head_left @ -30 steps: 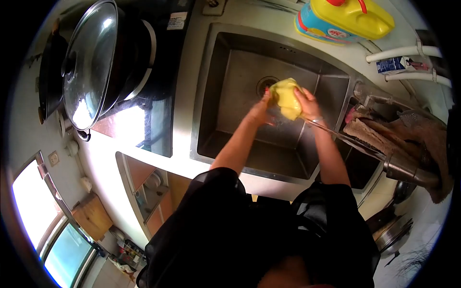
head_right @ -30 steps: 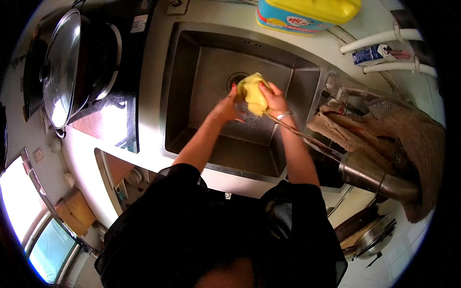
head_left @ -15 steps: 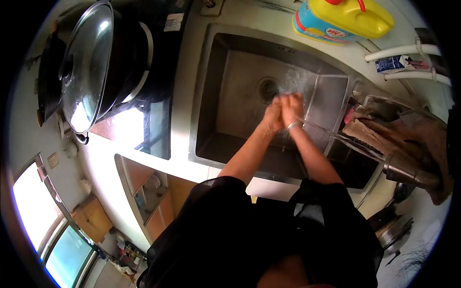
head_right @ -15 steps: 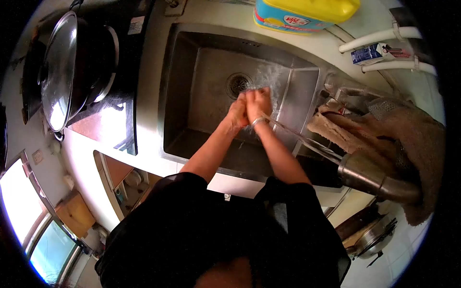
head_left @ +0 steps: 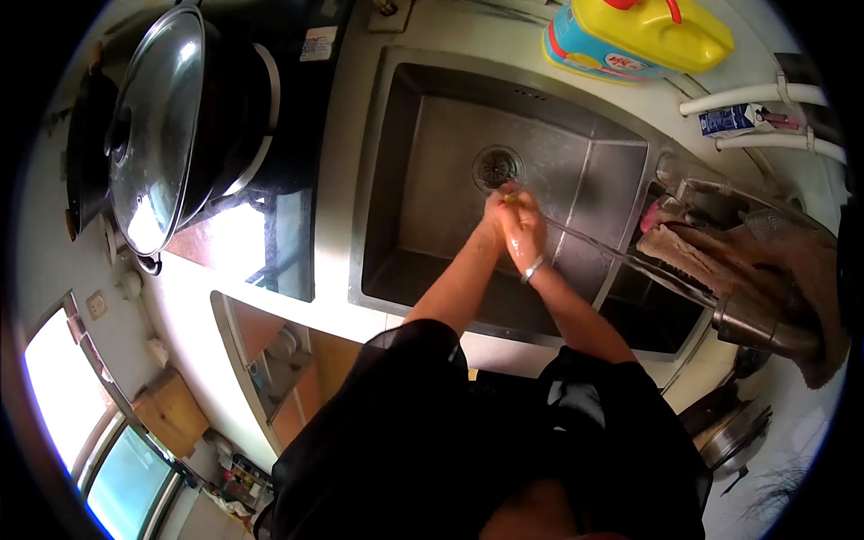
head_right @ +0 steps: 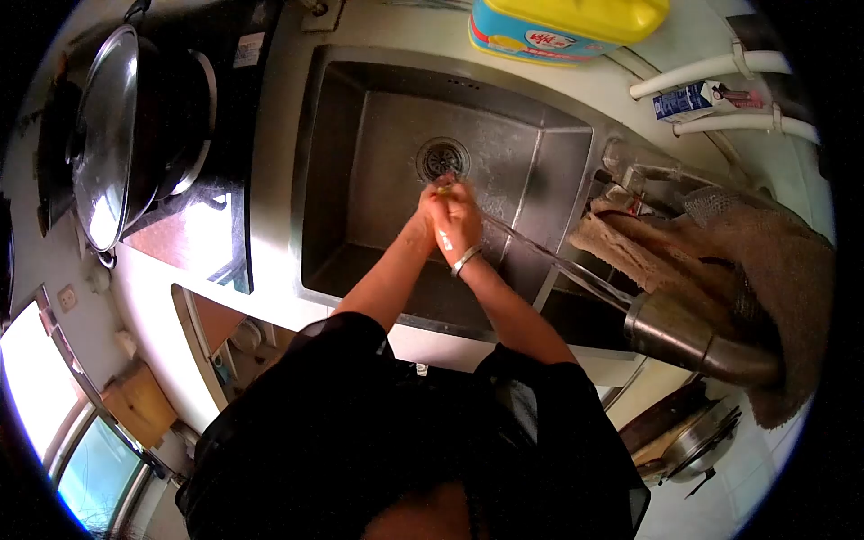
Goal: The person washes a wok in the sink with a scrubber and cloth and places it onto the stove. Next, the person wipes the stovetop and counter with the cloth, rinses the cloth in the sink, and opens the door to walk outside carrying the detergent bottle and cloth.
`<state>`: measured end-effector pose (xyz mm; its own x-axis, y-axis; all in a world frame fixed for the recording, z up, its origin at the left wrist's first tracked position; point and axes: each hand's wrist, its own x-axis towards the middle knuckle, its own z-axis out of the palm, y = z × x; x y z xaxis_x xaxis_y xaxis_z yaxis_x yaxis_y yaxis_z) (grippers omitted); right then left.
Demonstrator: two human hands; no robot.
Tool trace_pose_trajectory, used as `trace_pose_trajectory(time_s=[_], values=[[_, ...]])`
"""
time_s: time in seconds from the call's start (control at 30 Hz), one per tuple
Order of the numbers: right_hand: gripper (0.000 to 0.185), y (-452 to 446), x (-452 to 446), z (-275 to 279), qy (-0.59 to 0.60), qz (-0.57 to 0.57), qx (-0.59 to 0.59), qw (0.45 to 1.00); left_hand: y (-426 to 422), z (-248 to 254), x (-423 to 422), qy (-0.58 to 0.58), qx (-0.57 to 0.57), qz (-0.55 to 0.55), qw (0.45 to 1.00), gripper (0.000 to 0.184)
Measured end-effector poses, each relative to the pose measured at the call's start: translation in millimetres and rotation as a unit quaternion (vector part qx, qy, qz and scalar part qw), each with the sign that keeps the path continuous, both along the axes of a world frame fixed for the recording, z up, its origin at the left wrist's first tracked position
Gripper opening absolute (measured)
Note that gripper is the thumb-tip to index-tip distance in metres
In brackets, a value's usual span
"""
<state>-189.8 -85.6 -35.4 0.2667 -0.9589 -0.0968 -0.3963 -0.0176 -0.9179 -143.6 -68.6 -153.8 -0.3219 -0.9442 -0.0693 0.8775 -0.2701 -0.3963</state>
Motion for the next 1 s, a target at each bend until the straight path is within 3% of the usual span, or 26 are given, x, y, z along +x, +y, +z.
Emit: trace_pose_trajectory(time_s=[0.07, 0.1, 0.13, 0.17, 0.2, 0.27, 0.3, 0.33, 0.37, 0.4, 0.47, 0.5, 0.57, 0.6, 0.67, 0.73, 0.77, 0.8, 0.87, 0.9, 1.0], values=[[0.034, -6, -14, -47, 0.166, -0.002, 0.011, 0.986, 6, -13, -17, -0.035, 0.050, 0.062, 0.996, 0.028], [0.036, -20, -16, -52, 0.136, -0.039, 0.100, 0.985, -3, 22, -25, -0.168, 0.242, 0.000, 0.956, 0.028], [0.038, -36, -23, -70, 0.161, -0.068, 0.135, 0.975, -15, 59, -29, -0.292, 0.415, -0.057, 0.860, 0.029], [0.038, -53, -31, -87, 0.139, -0.090, 0.167, 0.972, -4, 59, -31, -0.421, 0.359, -0.118, 0.824, 0.029], [0.037, -65, -38, -76, 0.047, -0.139, 0.268, 0.952, -12, 87, -29, -0.404, 0.342, -0.102, 0.842, 0.029], [0.040, -69, -49, -87, 0.198, -0.078, 0.164, 0.963, -4, 43, -25, -0.329, 0.281, -0.114, 0.894, 0.030], [0.044, -70, -58, -96, 0.159, -0.093, 0.173, 0.967, -11, 73, -6, -0.307, 0.270, -0.107, 0.907, 0.030], [0.047, -71, -65, -106, 0.117, -0.106, 0.184, 0.970, -6, 61, 11, -0.318, 0.251, -0.085, 0.910, 0.029], [0.043, -79, -82, -113, 0.063, -0.114, 0.290, 0.948, -4, 62, 27, -0.328, 0.247, -0.066, 0.909, 0.023], [0.031, -81, -87, -86, -0.159, -0.112, 0.419, 0.887, 5, 47, 42, -0.435, 0.269, -0.075, 0.856, 0.026], [0.025, -86, -95, -70, -0.184, -0.060, 0.463, 0.865, 12, 50, 66, -0.535, 0.316, -0.141, 0.771, 0.032], [0.025, -85, -93, -58, -0.183, -0.060, 0.465, 0.864, 14, 45, 68, -0.534, 0.319, -0.141, 0.770, 0.032], [0.027, -83, -86, -35, -0.189, 0.002, 0.497, 0.847, 21, 26, 72, -0.683, 0.295, -0.085, 0.662, 0.037], [0.027, -81, -82, -24, -0.189, 0.004, 0.498, 0.846, 24, 19, 73, -0.683, 0.297, -0.084, 0.662, 0.037], [0.029, -81, -74, -6, -0.261, 0.009, 0.524, 0.811, 25, 11, 78, -0.755, 0.339, -0.133, 0.546, 0.040], [0.034, -80, -70, 0, -0.288, 0.038, 0.535, 0.793, 22, 29, 71, -0.947, 0.102, -0.091, 0.292, 0.048], [0.041, -80, -69, 2, -0.314, 0.068, 0.545, 0.774, 20, 42, 62, -0.844, 0.116, -0.133, 0.507, 0.051], [0.041, -82, -68, 3, -0.314, 0.068, 0.545, 0.774, 19, 29, 53, -0.868, 0.004, -0.054, 0.494, 0.050], [0.054, -86, -67, 5, -0.364, 0.190, 0.527, 0.744, 5, 98, 39, -0.675, 0.044, -0.055, 0.735, 0.039], [0.057, -84, -60, 14, -0.349, 0.121, 0.521, 0.770, 4, 98, 40, -0.675, 0.045, -0.055, 0.735, 0.039], [0.056, -97, -75, 6, -0.265, 0.151, 0.513, 0.803, -5, 86, 44, -0.673, -0.004, -0.129, 0.728, 0.032]])
